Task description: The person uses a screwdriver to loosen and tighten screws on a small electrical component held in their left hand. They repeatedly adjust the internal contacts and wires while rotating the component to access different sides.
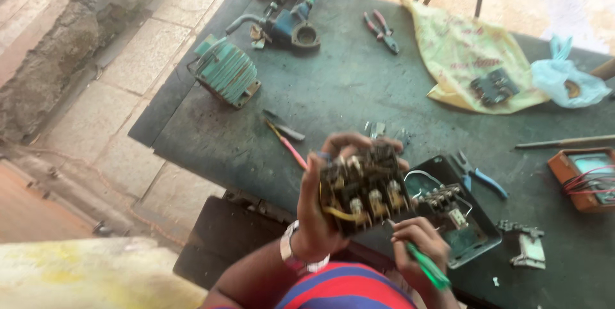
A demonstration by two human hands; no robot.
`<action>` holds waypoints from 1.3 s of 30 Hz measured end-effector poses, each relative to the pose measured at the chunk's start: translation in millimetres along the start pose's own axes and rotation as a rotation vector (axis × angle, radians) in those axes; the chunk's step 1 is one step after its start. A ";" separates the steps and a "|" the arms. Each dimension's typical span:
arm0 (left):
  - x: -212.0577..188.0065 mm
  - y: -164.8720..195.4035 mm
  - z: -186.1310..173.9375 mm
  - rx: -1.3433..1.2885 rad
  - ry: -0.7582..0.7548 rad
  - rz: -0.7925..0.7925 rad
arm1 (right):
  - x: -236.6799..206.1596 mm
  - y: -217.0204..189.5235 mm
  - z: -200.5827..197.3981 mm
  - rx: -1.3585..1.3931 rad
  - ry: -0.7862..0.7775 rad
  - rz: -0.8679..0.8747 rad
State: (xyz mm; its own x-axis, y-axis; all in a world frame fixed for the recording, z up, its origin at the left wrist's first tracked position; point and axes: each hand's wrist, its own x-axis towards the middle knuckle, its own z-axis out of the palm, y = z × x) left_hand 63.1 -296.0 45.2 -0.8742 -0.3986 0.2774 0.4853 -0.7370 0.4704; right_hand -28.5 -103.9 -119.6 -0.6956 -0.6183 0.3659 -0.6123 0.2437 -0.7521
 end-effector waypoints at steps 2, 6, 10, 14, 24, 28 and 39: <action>-6.6 3.1 11.2 -0.029 -0.018 -0.052 | 10.5 -13.7 -16.0 0.026 0.160 -0.042; -14.0 4.1 33.7 -0.069 -0.080 -0.120 | 25.9 -46.8 -49.5 0.194 0.331 -0.035; -23.5 0.9 42.4 0.150 -0.036 -0.117 | 15.4 -60.5 -79.9 0.266 0.456 -0.111; -23.0 -5.1 40.9 0.342 -0.062 -0.040 | 6.7 -43.6 -105.0 0.248 0.557 -0.145; -5.2 -15.3 23.5 0.412 -0.096 -0.060 | -18.1 -76.7 -123.6 0.852 0.268 -0.134; -3.8 -20.8 10.4 0.242 -0.173 -0.096 | -8.7 -95.0 -110.7 0.954 0.244 -0.047; 0.4 -15.7 -12.6 0.398 -0.326 -0.123 | -0.7 -107.3 -97.0 1.020 0.290 -0.004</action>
State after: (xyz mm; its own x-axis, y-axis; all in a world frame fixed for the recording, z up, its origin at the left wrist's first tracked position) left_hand 54.9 -291.5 27.3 -0.9051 -0.0850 0.4166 0.4039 -0.4780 0.7800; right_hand 1.2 -57.1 14.0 -0.8396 -0.3832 0.3850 -0.1030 -0.5836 -0.8055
